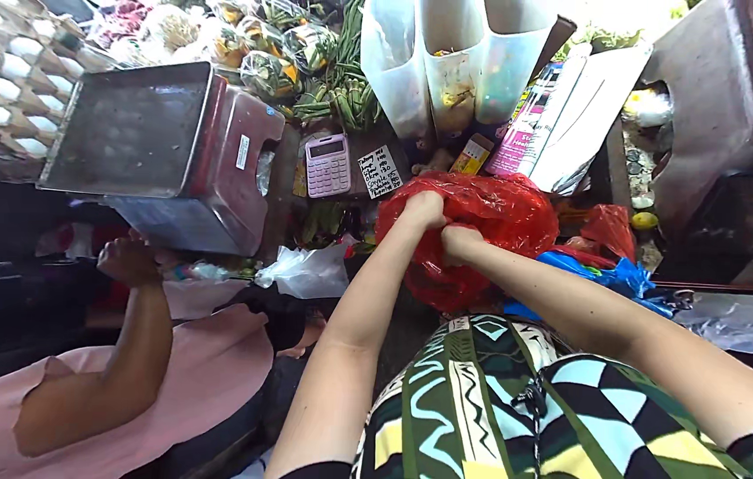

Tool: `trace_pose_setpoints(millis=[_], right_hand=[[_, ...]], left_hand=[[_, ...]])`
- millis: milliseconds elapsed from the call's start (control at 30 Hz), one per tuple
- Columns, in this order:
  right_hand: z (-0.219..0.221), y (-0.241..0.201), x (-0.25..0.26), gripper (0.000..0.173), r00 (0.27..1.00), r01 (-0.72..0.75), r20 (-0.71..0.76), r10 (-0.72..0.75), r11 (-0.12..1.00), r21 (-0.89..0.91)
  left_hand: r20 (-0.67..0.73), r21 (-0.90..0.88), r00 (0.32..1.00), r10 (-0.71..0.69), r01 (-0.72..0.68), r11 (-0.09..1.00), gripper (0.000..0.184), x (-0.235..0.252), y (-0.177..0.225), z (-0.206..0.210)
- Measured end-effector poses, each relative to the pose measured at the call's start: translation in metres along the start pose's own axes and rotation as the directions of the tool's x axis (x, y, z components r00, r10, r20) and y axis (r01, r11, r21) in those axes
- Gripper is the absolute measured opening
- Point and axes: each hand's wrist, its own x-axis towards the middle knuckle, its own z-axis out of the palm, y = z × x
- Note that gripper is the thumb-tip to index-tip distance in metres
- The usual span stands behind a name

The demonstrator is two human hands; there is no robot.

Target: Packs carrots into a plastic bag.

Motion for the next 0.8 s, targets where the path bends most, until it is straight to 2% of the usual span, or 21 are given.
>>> trace_pose_setpoints(millis=[67,167,300,400,533,667,733,800], right_hand=[[-0.006,0.001,-0.005,0.049,1.0,0.01,0.014,-0.01,1.0,0.0],[-0.019,0.01,-0.012,0.051,1.0,0.018,-0.021,-0.018,1.0,0.007],[-0.023,0.026,-0.015,0.052,0.993,0.09,-0.074,-0.093,0.995,-0.034],[-0.027,0.038,-0.018,0.062,0.977,0.175,-0.106,-0.183,0.981,-0.082],[-0.037,0.05,-0.024,0.08,0.966,0.221,-0.118,-0.229,0.973,-0.072],[-0.04,0.058,-0.026,0.086,0.964,0.213,-0.157,-0.213,0.977,-0.017],[-0.039,0.057,-0.025,0.086,0.964,0.196,-0.176,-0.197,0.98,-0.025],[-0.033,0.054,-0.023,0.073,0.963,0.169,-0.205,-0.174,0.985,-0.043]], left_hand=[[-0.016,-0.033,0.999,0.036,-0.036,0.999,0.05,0.003,-0.01,-0.002],[-0.078,-0.237,0.99,0.118,-0.133,0.962,0.057,0.003,-0.03,-0.006],[-0.051,-0.427,0.971,0.232,-0.231,0.874,0.046,-0.007,-0.047,-0.016],[-0.082,-0.578,0.941,0.329,-0.314,0.753,0.035,-0.004,-0.056,-0.016],[-0.155,-0.819,0.945,0.287,-0.286,0.498,0.023,-0.003,-0.056,-0.004],[-0.281,-0.901,0.941,0.189,-0.327,0.286,0.023,0.005,-0.042,0.015],[-0.338,-0.896,0.928,0.156,-0.368,0.247,0.024,0.007,-0.037,0.025],[-0.375,-0.844,0.911,0.174,-0.413,0.342,0.029,0.005,-0.035,0.031]])
